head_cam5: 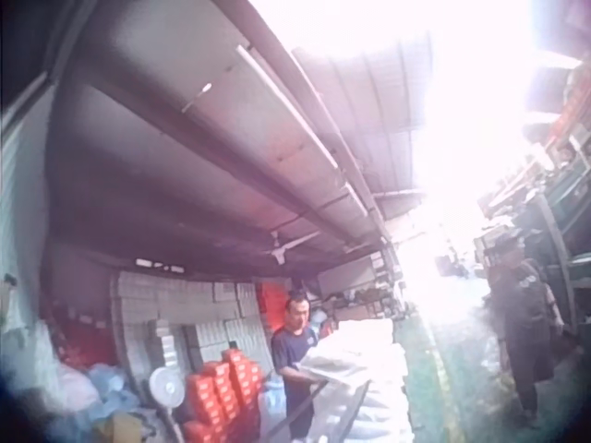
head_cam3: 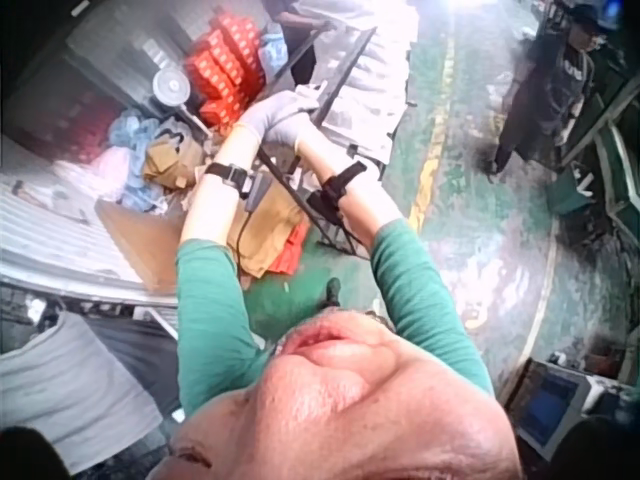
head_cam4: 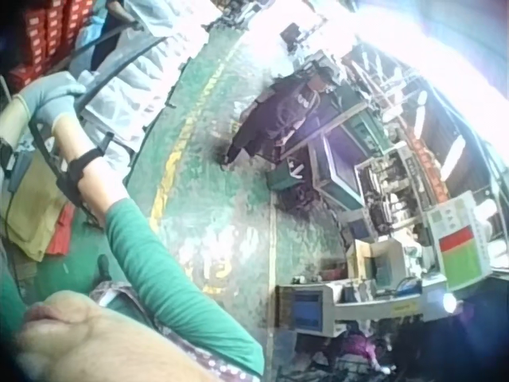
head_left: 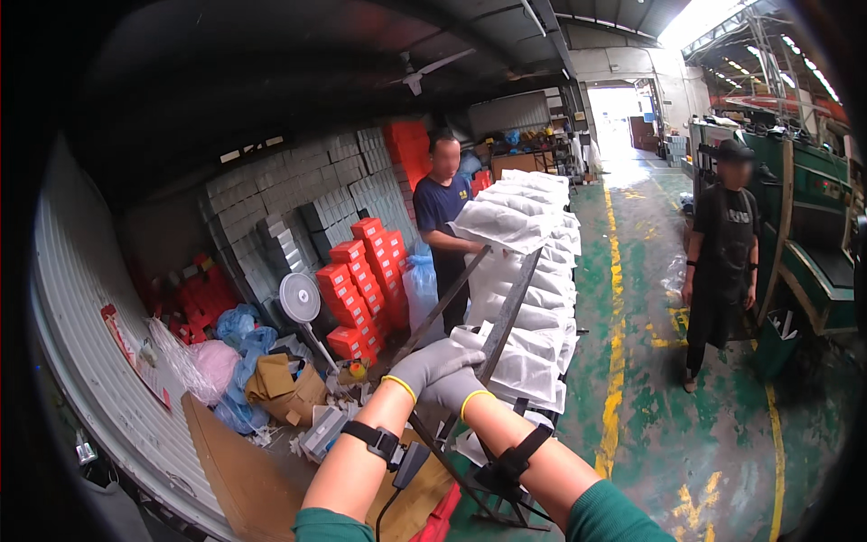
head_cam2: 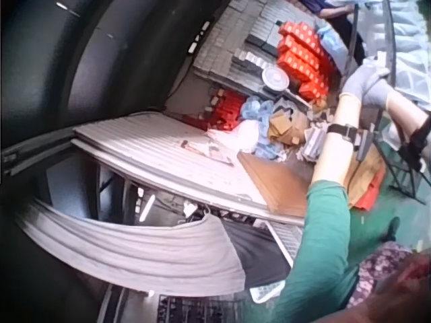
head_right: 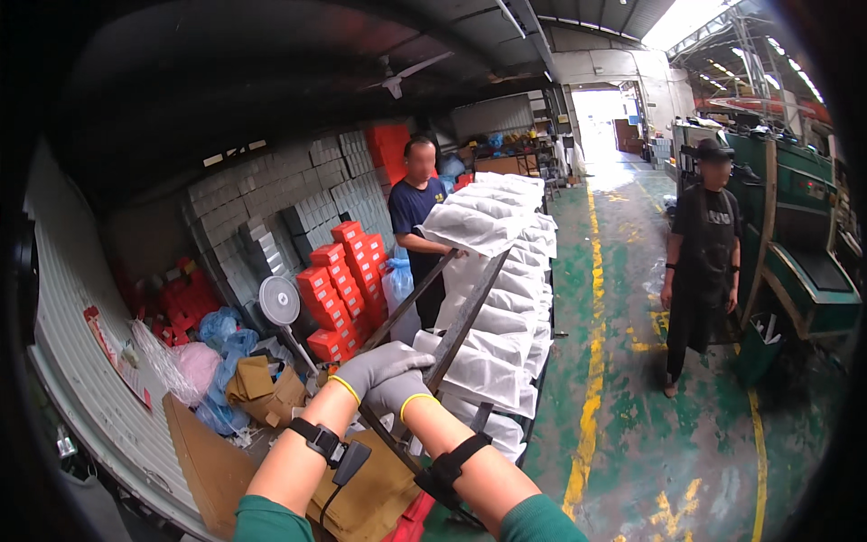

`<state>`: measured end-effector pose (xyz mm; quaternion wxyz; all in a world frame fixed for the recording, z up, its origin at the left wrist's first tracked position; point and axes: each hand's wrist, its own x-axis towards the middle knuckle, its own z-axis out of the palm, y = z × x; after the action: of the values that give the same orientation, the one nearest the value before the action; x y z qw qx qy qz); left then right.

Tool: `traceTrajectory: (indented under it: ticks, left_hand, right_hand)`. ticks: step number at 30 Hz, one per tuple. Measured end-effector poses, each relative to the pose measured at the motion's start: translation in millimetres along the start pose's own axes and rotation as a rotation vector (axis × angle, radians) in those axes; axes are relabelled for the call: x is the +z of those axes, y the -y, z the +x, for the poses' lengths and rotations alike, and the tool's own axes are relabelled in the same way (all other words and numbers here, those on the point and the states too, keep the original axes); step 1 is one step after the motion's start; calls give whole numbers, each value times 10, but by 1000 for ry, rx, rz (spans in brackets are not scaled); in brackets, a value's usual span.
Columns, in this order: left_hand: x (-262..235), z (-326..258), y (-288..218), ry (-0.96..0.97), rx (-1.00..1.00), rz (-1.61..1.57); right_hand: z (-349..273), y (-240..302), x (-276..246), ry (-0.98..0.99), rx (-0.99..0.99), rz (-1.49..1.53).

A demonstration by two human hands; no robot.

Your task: Moving a mobile rack containing shoes in a shoe manufacturing warehouse.

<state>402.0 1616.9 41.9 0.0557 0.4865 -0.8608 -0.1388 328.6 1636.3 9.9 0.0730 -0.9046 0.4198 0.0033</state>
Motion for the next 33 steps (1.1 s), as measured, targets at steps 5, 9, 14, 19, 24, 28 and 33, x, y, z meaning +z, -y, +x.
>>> traceTrajectory:
  ticks: [5,9,14,19,24,28,33]
  left_hand:
    - [-98,31,-24,57,-5,93]
    - [-65,55,142,53,11,97]
    - [-61,101,99,72,-72,12]
    - [-73,57,75,84,-28,119]
    - [-56,75,69,73,-48,85]
    - [-54,62,12,8,10,-43]
    - [-70,60,93,43,159,230]
  right_hand:
    - [-63,35,-267,39,24,22]
    - [58,-45,-76,-46,-91,87]
    - [172,-121,-7,43,-183,129]
    - [80,-78,-60,32,-194,146]
    - [117,-88,-45,71,-154,346]
    - [182,-89,16,86,-129,390]
    - [187,-92,0,88,-133,337]
